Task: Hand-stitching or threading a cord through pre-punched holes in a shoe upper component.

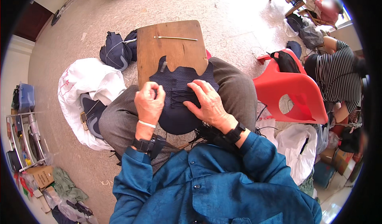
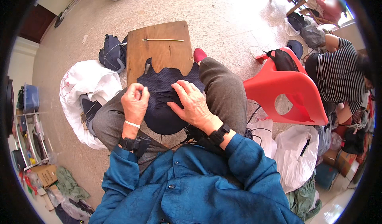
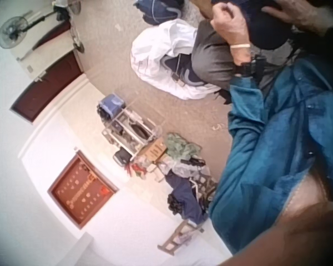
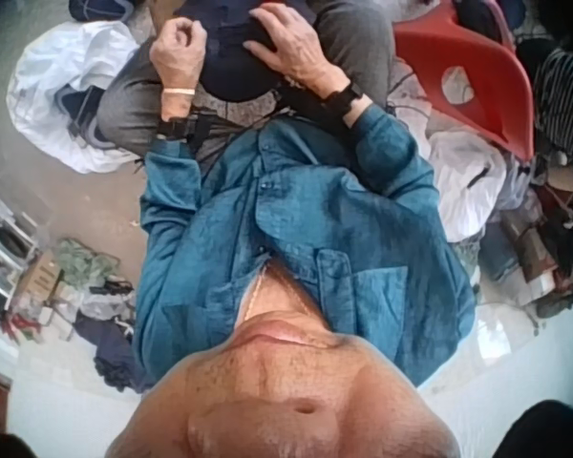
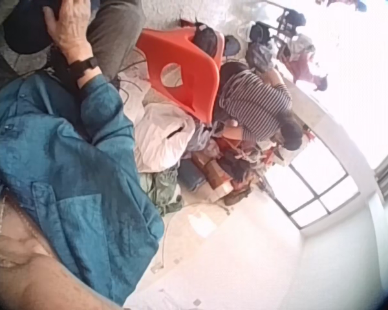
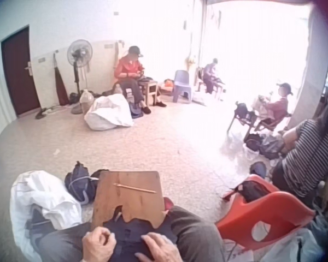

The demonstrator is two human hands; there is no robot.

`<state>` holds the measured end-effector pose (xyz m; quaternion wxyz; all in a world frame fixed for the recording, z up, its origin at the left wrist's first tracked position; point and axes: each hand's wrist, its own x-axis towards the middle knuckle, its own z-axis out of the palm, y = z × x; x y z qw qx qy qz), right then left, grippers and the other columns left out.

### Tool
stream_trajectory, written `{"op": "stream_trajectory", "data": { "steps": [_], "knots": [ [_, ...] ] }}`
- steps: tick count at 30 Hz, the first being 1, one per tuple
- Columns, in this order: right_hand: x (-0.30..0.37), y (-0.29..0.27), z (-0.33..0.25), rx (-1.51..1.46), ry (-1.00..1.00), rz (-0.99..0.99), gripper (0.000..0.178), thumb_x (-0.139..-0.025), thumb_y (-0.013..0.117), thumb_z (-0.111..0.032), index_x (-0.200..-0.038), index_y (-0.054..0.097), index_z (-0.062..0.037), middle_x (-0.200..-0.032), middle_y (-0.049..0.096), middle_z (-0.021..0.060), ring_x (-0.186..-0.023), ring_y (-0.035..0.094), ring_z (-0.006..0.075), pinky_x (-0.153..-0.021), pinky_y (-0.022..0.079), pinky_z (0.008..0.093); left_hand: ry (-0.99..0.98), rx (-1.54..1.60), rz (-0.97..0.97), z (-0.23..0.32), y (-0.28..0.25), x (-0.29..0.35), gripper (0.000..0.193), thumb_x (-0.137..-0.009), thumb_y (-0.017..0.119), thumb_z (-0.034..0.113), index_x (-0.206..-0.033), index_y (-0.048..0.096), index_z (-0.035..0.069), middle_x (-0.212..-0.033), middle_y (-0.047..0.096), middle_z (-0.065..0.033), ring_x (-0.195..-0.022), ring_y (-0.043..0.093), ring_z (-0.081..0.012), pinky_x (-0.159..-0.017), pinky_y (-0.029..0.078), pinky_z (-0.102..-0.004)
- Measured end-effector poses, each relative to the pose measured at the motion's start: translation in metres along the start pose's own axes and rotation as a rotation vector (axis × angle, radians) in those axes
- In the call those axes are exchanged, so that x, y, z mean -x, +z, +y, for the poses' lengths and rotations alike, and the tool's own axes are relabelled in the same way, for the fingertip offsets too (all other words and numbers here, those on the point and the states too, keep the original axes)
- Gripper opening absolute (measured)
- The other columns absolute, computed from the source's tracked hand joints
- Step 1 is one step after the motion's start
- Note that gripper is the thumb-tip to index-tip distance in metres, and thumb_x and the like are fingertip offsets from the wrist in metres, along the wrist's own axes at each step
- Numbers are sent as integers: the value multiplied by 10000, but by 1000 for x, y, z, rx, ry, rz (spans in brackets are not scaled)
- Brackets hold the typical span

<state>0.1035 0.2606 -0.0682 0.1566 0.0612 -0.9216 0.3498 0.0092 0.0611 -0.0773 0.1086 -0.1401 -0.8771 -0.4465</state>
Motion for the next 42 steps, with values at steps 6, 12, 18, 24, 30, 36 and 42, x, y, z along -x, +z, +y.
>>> {"op": "stream_trajectory", "data": {
  "steps": [6,12,18,24,30,36,42],
  "knots": [
    [0,-4,-4,2,-19,-8,557,-819,795,-188,-1290,565,0,-1276,570,198,-1152,580,383,-985,498,450,-261,553,-209,11,-3,-10,89,-912,731,51,-862,661,31,-668,521,84,-569,427,-29,-525,352,-225],
    [0,-4,-6,13,-13,-5,519,-823,779,-163,-1275,576,-8,-1261,577,192,-1156,582,385,-985,500,449,-565,1073,-413,13,-11,-20,75,-966,682,88,-1021,670,39,-844,616,20,-618,494,-29,-657,483,-267],
    [2,-2,-4,10,-14,4,488,-823,760,-124,-1264,586,-9,-1250,587,192,-1151,588,383,-982,504,448,-627,1235,-401,13,2,-36,150,-1007,668,113,-1139,681,41,-994,726,-91,-567,467,-25,-637,494,-244],
    [1,-2,-3,17,-18,12,474,-823,749,-104,-1259,588,-7,-1249,588,189,-1145,589,382,-984,505,446,-580,1023,-288,16,1,-44,221,-1000,697,169,-1160,711,18,-941,731,-82,-570,474,-13,-564,482,-231],
    [1,-1,-3,18,-20,1,466,-828,742,-111,-1256,589,-6,-1249,589,190,-1133,593,377,-978,505,446,-135,323,-335,3,-6,-31,109,-967,704,102,-930,743,8,-842,698,-49,-634,585,-114,-578,463,-269],
    [0,-3,-3,20,-19,8,456,-832,736,-113,-1253,595,-8,-1243,593,192,-1124,594,378,-971,506,444,168,1,-307,2,-16,-21,49,-919,710,48,-929,709,1,-820,619,-118,-712,645,-247,-641,493,-334],
    [-7,-4,-9,81,-65,-15,433,-839,732,-125,-1239,610,-16,-1176,594,172,-1046,603,349,-913,510,442,276,-121,-329,5,-16,-21,84,-917,701,65,-995,709,37,-898,633,-141,-798,681,-345,-680,531,-409]
  ]
}}
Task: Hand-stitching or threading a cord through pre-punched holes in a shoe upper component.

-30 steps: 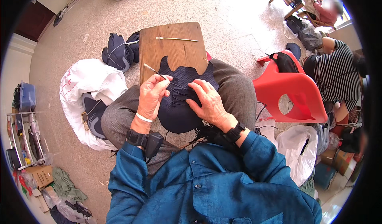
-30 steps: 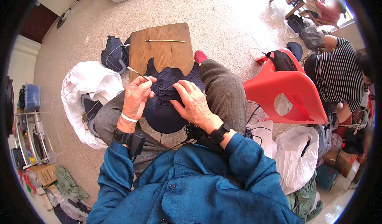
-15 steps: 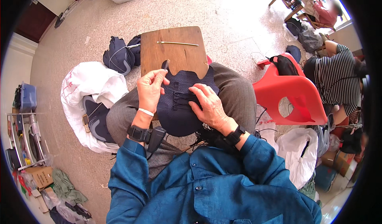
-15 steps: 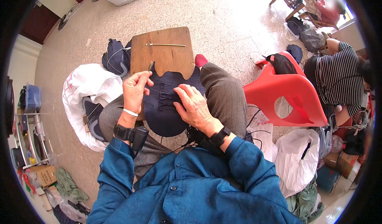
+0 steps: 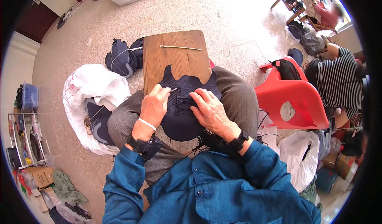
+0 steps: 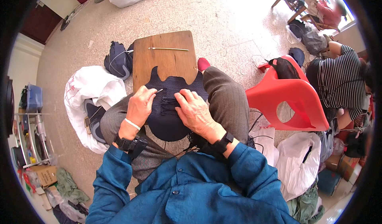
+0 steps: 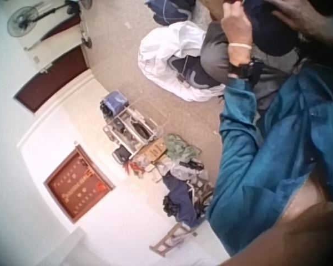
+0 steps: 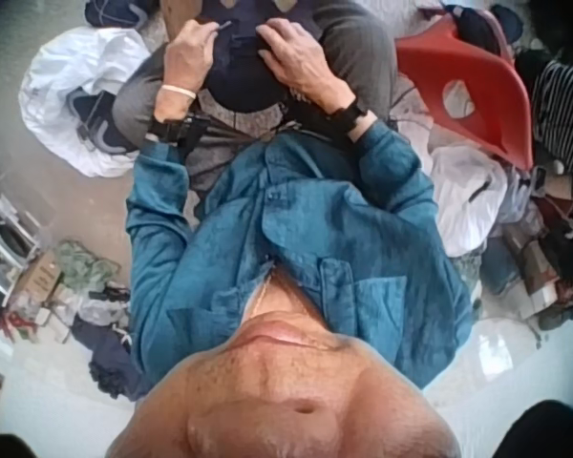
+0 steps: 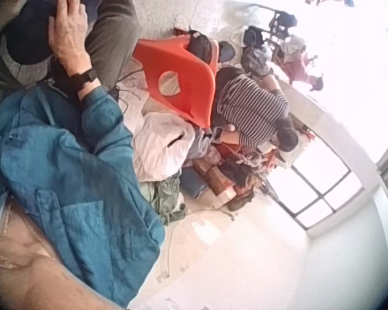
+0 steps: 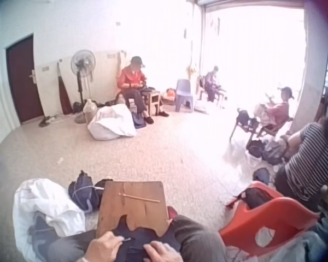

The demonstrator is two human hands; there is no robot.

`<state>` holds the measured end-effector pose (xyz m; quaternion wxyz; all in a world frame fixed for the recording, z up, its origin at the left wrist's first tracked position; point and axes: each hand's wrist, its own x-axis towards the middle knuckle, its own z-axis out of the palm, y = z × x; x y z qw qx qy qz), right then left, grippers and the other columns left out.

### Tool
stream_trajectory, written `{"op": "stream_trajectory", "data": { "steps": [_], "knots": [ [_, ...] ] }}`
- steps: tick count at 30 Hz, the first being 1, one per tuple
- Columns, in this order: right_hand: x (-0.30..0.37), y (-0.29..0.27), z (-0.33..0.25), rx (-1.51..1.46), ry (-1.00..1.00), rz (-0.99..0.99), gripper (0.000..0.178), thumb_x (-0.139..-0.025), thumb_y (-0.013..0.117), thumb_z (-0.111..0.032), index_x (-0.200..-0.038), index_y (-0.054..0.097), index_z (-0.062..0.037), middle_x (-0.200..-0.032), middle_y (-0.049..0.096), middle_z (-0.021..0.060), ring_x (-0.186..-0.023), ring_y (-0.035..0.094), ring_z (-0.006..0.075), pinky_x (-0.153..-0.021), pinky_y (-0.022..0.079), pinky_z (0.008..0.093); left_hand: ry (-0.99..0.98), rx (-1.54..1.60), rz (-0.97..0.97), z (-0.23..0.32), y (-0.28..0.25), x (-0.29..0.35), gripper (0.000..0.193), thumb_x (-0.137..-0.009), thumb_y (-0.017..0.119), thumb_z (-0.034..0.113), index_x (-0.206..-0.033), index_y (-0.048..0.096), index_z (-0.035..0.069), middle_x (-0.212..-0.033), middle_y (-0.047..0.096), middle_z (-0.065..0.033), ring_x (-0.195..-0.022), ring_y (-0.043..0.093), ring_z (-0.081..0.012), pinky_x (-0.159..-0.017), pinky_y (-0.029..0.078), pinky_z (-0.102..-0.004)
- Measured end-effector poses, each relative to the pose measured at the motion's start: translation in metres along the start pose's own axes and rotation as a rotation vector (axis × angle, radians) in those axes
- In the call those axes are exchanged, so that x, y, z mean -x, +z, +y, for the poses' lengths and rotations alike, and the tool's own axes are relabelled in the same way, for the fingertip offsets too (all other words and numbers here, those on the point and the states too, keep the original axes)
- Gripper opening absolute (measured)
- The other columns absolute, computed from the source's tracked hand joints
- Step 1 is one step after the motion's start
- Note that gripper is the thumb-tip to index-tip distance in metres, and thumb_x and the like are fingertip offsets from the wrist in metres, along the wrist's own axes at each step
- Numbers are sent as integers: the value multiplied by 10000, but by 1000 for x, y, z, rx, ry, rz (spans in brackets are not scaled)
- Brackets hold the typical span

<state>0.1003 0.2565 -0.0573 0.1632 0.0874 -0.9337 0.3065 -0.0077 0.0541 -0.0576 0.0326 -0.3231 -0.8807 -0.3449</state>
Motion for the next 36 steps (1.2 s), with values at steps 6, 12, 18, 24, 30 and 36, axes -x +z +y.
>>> {"op": "stream_trajectory", "data": {
  "steps": [6,12,18,24,30,36],
  "knots": [
    [-22,-2,-7,252,-10,-169,392,-821,712,-124,-1200,642,-52,-1029,540,112,-999,556,292,-855,449,408,37,-48,-50,-1,-1,-2,70,-941,671,123,-979,675,65,-946,612,-135,-800,681,-382,-662,547,-457],
    [-23,5,5,92,-30,-96,420,-811,706,-98,-1227,657,-64,-1082,555,92,-1056,529,286,-874,427,408,86,-142,-124,-3,-4,-6,90,-949,638,120,-895,624,51,-928,602,-146,-761,668,-385,-645,540,-462],
    [-26,3,10,50,-14,-169,497,-797,731,-92,-1287,646,-83,-1103,562,76,-1073,530,278,-891,418,408,71,-191,-215,-7,-6,-20,74,-930,642,88,-882,623,35,-906,603,-160,-780,663,-396,-671,538,-469],
    [-29,0,13,19,-30,-194,514,-796,744,-91,-1300,643,-93,-1099,560,71,-1070,527,271,-882,412,409,119,-136,-316,-10,-10,-32,61,-907,667,80,-885,634,34,-886,598,-148,-804,654,-395,-686,531,-463],
    [-31,-2,14,-32,-24,-232,533,-784,762,-76,-1301,635,-83,-1135,571,83,-1114,541,290,-923,432,432,138,-63,-251,-2,2,-25,59,-908,681,94,-891,655,44,-877,601,-124,-810,660,-373,-677,532,-449],
    [-31,6,25,-225,-6,-93,459,-810,723,-26,-1259,624,-31,-1198,580,139,-1124,568,368,-955,476,453,-86,117,-118,-13,-8,-11,141,-839,754,18,-963,689,38,-891,635,-110,-755,657,-286,-683,526,-338]
  ]
}}
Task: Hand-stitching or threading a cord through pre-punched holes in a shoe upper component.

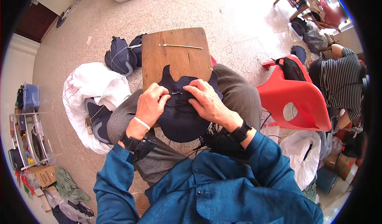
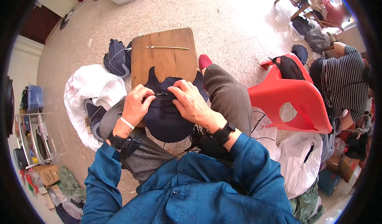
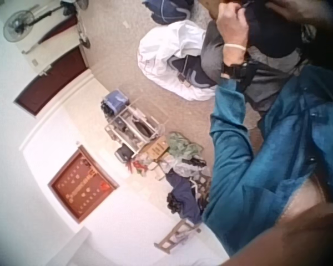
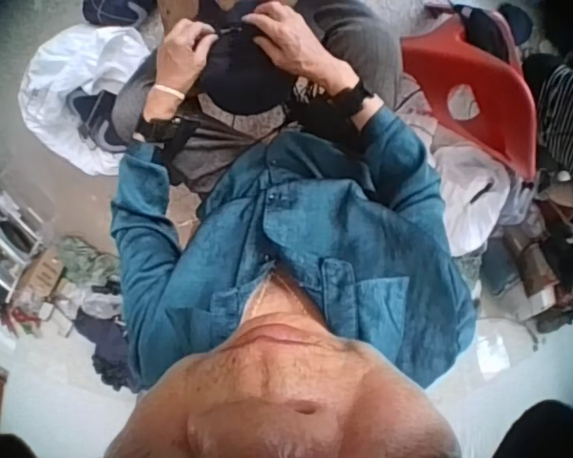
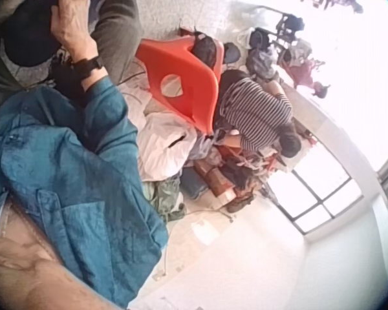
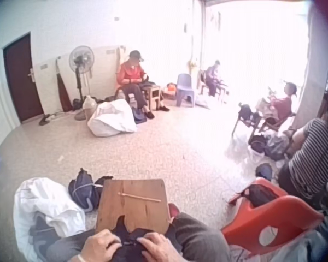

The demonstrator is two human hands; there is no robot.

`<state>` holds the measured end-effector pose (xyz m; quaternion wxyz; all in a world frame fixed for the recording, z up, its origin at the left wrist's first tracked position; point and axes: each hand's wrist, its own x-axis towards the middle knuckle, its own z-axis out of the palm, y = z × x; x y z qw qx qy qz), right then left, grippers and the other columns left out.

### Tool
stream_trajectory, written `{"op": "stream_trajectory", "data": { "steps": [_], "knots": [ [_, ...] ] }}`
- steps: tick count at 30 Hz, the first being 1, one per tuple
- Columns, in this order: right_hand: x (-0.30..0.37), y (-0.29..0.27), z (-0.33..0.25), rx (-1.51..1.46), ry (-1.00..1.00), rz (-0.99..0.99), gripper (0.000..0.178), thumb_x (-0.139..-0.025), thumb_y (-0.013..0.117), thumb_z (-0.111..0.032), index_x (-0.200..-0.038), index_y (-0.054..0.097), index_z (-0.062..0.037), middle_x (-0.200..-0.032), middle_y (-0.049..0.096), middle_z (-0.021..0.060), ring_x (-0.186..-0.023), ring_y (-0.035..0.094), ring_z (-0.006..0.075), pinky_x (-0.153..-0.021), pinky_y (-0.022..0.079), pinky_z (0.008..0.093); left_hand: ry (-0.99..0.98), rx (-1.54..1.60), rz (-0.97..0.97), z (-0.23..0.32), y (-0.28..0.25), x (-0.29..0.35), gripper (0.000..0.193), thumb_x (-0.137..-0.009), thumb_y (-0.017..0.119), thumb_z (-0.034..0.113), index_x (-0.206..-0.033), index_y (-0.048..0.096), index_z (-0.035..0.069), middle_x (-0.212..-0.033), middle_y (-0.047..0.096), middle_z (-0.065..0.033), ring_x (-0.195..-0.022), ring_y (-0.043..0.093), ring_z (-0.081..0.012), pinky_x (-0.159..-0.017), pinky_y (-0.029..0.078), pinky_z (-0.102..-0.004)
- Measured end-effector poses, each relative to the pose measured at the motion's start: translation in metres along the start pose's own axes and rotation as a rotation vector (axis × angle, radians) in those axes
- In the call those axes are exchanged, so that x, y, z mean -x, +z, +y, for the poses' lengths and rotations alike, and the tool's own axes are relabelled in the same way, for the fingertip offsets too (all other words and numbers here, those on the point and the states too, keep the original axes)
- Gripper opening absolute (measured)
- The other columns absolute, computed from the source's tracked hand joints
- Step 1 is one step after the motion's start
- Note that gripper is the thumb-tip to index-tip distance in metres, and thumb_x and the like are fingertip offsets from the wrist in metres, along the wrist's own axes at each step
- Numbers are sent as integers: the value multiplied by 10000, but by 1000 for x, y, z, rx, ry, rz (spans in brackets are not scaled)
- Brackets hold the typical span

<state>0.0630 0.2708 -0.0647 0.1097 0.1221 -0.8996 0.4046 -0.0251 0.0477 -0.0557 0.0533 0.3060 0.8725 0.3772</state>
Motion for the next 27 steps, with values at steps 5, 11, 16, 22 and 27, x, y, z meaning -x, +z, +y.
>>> {"op": "stream_trajectory", "data": {
  "steps": [5,11,16,22,27],
  "knots": [
    [0,9,8,3,-17,49,406,-809,705,-9,-1209,634,-15,-1232,586,162,-1105,592,382,-948,496,446,91,-119,-24,4,1,-4,75,-862,727,59,-919,678,55,-889,620,-112,-764,663,-332,-663,526,-397],
    [-4,8,-1,92,-16,24,381,-801,714,-20,-1176,648,-20,-1222,590,156,-1114,591,363,-950,494,443,138,-294,-187,16,4,-16,73,-870,712,110,-921,687,64,-907,627,-118,-792,664,-366,-689,531,-445],
    [-4,9,-1,74,1,38,366,-800,725,-33,-1157,646,-29,-1201,592,143,-1123,586,354,-960,488,438,3,-33,-137,7,-1,-11,118,-853,739,129,-933,715,45,-883,664,-140,-840,676,-340,-747,531,-418],
    [-5,14,2,26,12,71,324,-799,723,-30,-1112,638,-35,-1175,591,134,-1104,588,350,-956,491,436,-197,93,-229,5,-3,-22,84,-840,727,128,-860,713,48,-864,668,-134,-832,675,-349,-741,532,-414],
    [-4,16,5,95,11,83,313,-794,733,-39,-1090,632,-37,-1165,590,141,-1097,592,358,-940,498,433,16,-293,-173,32,23,-29,98,-823,722,135,-842,692,44,-865,674,-157,-851,672,-363,-747,526,-447]
  ]
}}
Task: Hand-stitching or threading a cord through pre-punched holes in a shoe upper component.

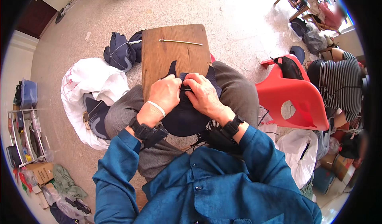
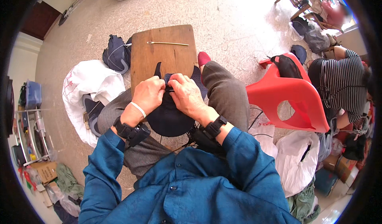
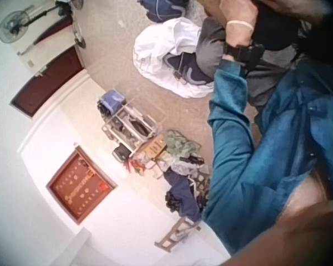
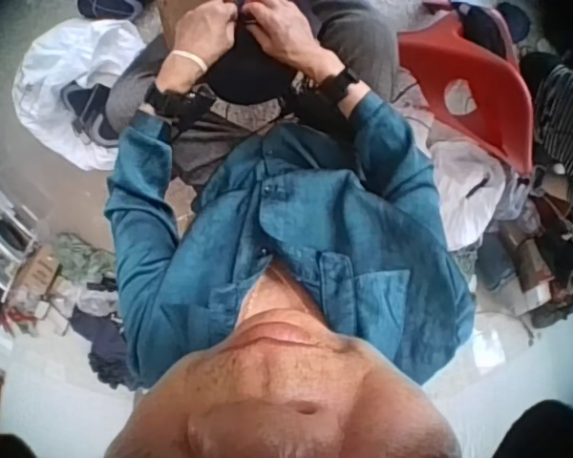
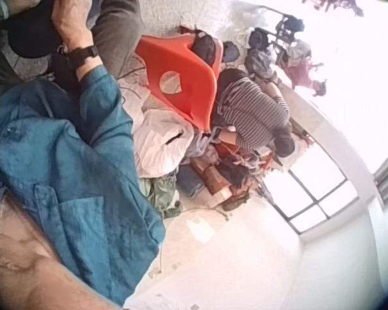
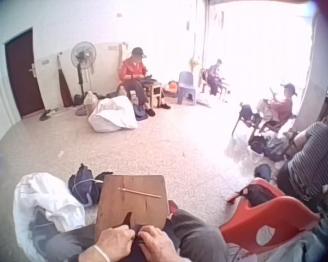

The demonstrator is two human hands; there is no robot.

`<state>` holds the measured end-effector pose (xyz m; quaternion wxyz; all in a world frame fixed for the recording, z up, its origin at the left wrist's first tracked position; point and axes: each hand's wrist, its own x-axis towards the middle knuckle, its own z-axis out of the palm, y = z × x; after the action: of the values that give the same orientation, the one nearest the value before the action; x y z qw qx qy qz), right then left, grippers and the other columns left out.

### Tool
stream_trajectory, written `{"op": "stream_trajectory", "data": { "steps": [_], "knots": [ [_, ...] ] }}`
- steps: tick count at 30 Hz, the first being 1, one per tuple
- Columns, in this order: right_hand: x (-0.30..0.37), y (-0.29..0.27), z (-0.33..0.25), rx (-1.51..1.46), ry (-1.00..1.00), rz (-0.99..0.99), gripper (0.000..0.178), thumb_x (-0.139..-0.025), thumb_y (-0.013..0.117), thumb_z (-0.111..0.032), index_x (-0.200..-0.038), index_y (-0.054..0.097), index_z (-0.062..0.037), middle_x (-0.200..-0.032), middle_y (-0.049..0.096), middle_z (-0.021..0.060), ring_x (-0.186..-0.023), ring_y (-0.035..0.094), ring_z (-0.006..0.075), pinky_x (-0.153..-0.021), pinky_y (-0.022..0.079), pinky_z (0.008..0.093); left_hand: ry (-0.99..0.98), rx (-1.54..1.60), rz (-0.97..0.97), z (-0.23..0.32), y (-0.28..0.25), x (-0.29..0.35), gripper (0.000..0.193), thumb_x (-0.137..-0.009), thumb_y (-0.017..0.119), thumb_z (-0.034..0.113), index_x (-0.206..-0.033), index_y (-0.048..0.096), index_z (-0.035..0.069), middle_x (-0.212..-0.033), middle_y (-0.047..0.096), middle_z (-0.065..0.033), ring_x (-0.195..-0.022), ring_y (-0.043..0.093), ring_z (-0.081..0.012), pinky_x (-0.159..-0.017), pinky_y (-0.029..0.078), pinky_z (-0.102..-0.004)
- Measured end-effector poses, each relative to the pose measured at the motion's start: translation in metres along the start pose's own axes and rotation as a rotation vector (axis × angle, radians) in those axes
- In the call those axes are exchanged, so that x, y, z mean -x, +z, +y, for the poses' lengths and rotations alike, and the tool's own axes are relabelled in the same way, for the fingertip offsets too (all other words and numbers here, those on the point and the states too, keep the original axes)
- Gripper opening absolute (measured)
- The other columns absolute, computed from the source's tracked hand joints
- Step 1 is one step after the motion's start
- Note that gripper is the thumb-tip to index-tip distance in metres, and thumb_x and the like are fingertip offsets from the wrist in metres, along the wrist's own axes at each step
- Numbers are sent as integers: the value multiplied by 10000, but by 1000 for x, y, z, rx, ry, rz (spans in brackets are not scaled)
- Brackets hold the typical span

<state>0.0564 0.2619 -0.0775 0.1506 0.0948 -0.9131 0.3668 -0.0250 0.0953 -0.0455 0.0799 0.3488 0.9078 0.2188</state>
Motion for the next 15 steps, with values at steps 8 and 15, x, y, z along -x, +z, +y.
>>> {"op": "stream_trajectory", "data": {
  "steps": [8,15],
  "knots": [
    [-8,1,-4,96,-41,-64,249,-811,723,-73,-1021,594,-38,-1036,570,155,-995,594,360,-866,498,448,-82,391,198,-12,1,37,210,-835,786,74,-1022,706,20,-941,670,-105,-837,690,-225,-759,551,-338],
    [-20,-1,-1,301,-246,-227,142,-821,629,-80,-956,592,-62,-926,561,123,-920,585,319,-801,476,433,-53,462,302,-19,16,41,194,-925,715,124,-1093,716,28,-999,657,-122,-906,692,-288,-771,548,-361]
  ]
}}
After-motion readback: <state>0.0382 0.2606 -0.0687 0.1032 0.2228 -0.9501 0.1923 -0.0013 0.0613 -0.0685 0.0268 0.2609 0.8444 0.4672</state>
